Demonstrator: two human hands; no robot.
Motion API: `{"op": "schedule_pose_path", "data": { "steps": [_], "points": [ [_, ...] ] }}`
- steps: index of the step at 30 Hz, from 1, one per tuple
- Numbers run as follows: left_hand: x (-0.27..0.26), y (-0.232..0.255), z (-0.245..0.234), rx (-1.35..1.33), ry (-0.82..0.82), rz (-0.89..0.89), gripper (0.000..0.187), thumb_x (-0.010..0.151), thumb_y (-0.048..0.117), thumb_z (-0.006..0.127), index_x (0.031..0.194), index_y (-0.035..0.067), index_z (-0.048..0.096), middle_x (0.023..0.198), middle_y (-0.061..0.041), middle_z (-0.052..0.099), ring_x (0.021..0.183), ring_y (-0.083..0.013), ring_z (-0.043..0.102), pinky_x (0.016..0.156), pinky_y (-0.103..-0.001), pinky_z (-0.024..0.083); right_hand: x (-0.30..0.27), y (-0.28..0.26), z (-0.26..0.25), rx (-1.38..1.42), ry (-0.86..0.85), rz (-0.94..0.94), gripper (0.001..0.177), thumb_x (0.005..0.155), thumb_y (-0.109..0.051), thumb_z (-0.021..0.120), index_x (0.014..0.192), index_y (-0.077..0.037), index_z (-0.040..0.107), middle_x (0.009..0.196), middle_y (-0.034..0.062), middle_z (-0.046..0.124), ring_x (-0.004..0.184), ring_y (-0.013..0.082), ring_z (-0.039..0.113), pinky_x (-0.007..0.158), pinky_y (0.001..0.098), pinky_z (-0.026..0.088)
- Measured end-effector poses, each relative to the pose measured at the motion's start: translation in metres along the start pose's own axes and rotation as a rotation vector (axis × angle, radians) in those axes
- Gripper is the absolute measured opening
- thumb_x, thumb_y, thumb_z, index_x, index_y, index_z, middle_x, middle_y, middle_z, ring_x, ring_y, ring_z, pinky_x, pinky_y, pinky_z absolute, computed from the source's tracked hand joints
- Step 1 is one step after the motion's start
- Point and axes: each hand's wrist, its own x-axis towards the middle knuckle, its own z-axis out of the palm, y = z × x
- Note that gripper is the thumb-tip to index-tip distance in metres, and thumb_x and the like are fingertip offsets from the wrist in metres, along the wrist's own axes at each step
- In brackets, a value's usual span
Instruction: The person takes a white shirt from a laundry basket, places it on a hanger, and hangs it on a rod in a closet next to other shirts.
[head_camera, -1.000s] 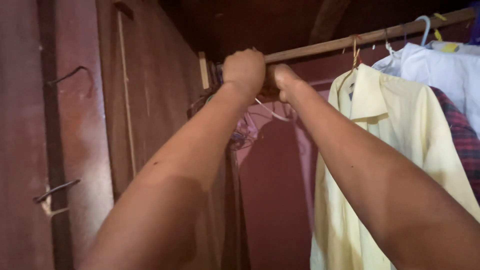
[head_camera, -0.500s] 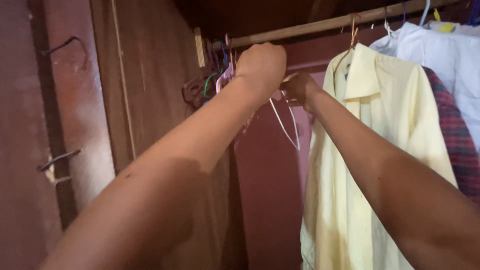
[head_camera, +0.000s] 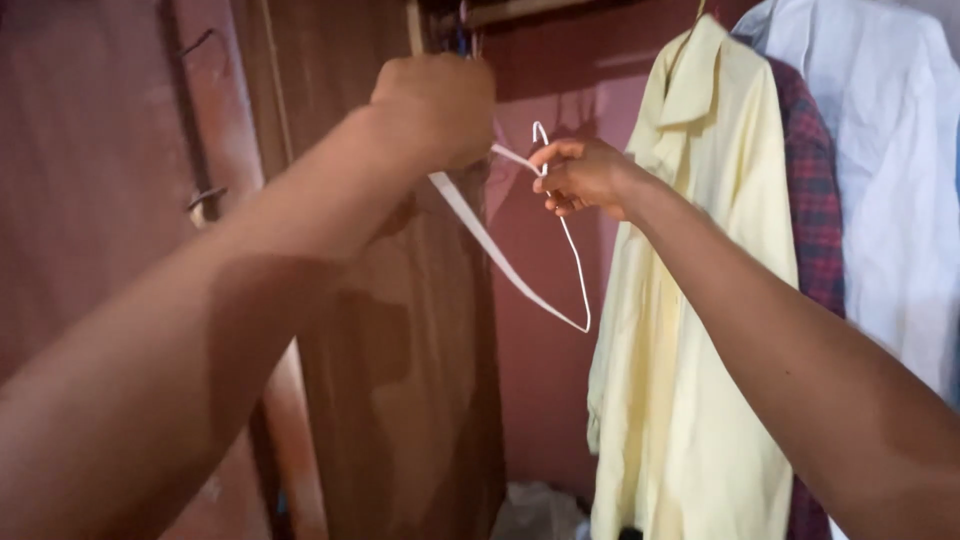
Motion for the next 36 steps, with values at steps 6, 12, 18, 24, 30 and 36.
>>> {"op": "schedule_pose_path", "data": {
  "steps": [6, 12, 18, 24, 30, 36],
  "points": [
    [-0.086, 0.007, -0.019, -0.007, -0.616, -0.161, 0.018, 0.084, 0.018, 0.069, 0.098, 0.008, 0.073, 0.086, -0.013, 0.076, 0.076, -0.0261, 0.074, 0.067, -0.041, 0.059, -0.068, -0.006, 0.047, -0.048, -0.176, -0.102, 0.017, 0.091, -0.013, 0.074, 0.105, -0.004, 0.073, 0.088, 0.0027, 0.070, 0.069, 0.0102, 0.063, 0.065, 0.0270, 0.055],
    [-0.169, 0.015, -0.029, -0.247, -0.694, -0.275, 0.022, 0.091, 0.029, 0.067, 0.106, 0.012, 0.068, 0.077, -0.009, 0.073, 0.063, -0.0222, 0.073, 0.061, -0.038, 0.058, -0.133, -0.023, 0.102, -0.072, -0.316, -0.194, 0.018, 0.089, -0.012, 0.076, 0.105, -0.003, 0.077, 0.085, 0.0031, 0.070, 0.066, 0.0088, 0.061, 0.061, 0.0262, 0.053],
    [-0.244, -0.006, -0.033, -0.298, -0.672, -0.193, 0.032, 0.097, 0.038, 0.065, 0.100, 0.007, 0.073, 0.071, -0.008, 0.073, 0.055, -0.0200, 0.072, 0.059, -0.034, 0.057, -0.174, -0.049, 0.151, 0.032, -0.484, -0.253, 0.019, 0.089, -0.011, 0.072, 0.107, -0.004, 0.073, 0.089, 0.0059, 0.074, 0.069, 0.0109, 0.069, 0.061, 0.0251, 0.056],
    [-0.334, -0.053, -0.077, -0.470, -0.630, -0.500, 0.022, 0.088, 0.023, 0.068, 0.103, 0.011, 0.080, 0.071, -0.009, 0.075, 0.055, -0.0206, 0.072, 0.056, -0.035, 0.060, -0.195, -0.074, 0.225, 0.420, -0.577, -0.145, 0.033, 0.096, -0.010, 0.066, 0.117, 0.000, 0.042, 0.100, 0.0190, 0.075, 0.074, 0.0237, 0.075, 0.062, 0.0351, 0.062],
    [-0.423, -0.103, -0.123, -0.278, -0.756, -0.626, 0.020, 0.089, 0.025, 0.068, 0.100, 0.015, 0.081, 0.071, -0.005, 0.075, 0.058, -0.0165, 0.073, 0.060, -0.034, 0.060, -0.220, -0.112, 0.341, 0.527, -0.745, -0.184, 0.032, 0.095, -0.014, 0.066, 0.121, -0.001, 0.052, 0.098, 0.0169, 0.074, 0.075, 0.0230, 0.075, 0.064, 0.0358, 0.063],
    [-0.520, -0.164, -0.173, -0.132, -0.884, -0.724, 0.018, 0.088, 0.035, 0.072, 0.100, 0.024, 0.080, 0.070, -0.003, 0.074, 0.063, -0.0194, 0.074, 0.067, -0.039, 0.059, -0.251, -0.162, 0.455, 0.511, -1.010, -0.227, 0.035, 0.092, -0.018, 0.071, 0.121, 0.000, 0.068, 0.097, 0.0135, 0.074, 0.081, 0.0200, 0.075, 0.076, 0.0337, 0.065]
  ]
}}
